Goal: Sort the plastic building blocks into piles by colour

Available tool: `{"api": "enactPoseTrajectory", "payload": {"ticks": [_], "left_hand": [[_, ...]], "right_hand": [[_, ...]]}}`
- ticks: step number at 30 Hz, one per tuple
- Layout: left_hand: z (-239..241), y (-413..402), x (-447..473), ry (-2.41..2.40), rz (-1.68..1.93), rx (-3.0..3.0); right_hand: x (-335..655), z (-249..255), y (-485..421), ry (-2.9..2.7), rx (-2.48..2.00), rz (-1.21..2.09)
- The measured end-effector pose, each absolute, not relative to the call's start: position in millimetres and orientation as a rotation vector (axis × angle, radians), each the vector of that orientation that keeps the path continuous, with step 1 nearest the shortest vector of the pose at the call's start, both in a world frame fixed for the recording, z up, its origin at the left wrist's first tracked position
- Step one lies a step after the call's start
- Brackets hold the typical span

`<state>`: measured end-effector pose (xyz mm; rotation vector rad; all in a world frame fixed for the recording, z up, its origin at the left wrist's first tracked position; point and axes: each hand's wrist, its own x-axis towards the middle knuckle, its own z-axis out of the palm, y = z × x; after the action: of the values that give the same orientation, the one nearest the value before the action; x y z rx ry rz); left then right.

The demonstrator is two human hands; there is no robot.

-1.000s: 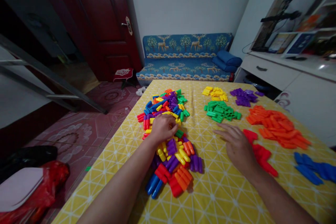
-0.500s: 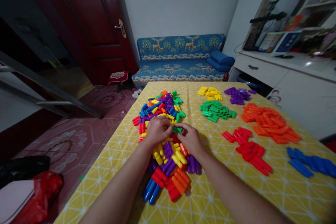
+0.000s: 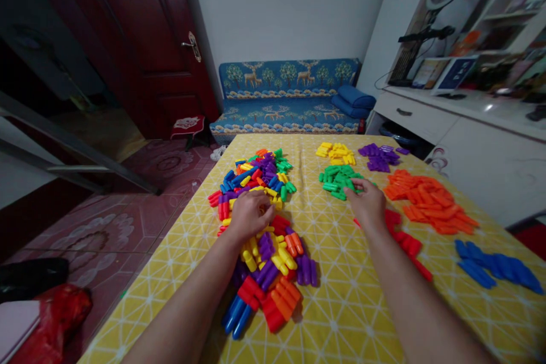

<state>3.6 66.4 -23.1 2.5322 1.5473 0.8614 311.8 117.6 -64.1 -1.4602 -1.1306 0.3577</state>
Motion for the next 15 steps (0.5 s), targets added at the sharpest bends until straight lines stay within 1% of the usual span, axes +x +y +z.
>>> {"api": "enactPoseTrajectory", "payload": {"ticks": [5, 7, 12, 15], "left_hand": [[-22.4, 65.6, 3.2, 1.562, 0.85, 2.527], [-22.0, 65.4, 3.4, 1.557, 0.852, 2.529], [-21.7, 65.4, 4.2, 1.566, 0.856, 2.537], [-21.1, 65.1, 4.4, 1.574, 0.858, 2.532]], "right_hand": [[314.1, -71.5, 123.1, -1.029, -1.351, 0.617], [310.2, -72.9, 122.6, -1.036, -1.289, 0.59], [287.0, -66.9, 110.7, -1.209, -1.248, 0.4], [256.5, -60.5, 101.9, -1.405, -1.208, 0.403]]}}
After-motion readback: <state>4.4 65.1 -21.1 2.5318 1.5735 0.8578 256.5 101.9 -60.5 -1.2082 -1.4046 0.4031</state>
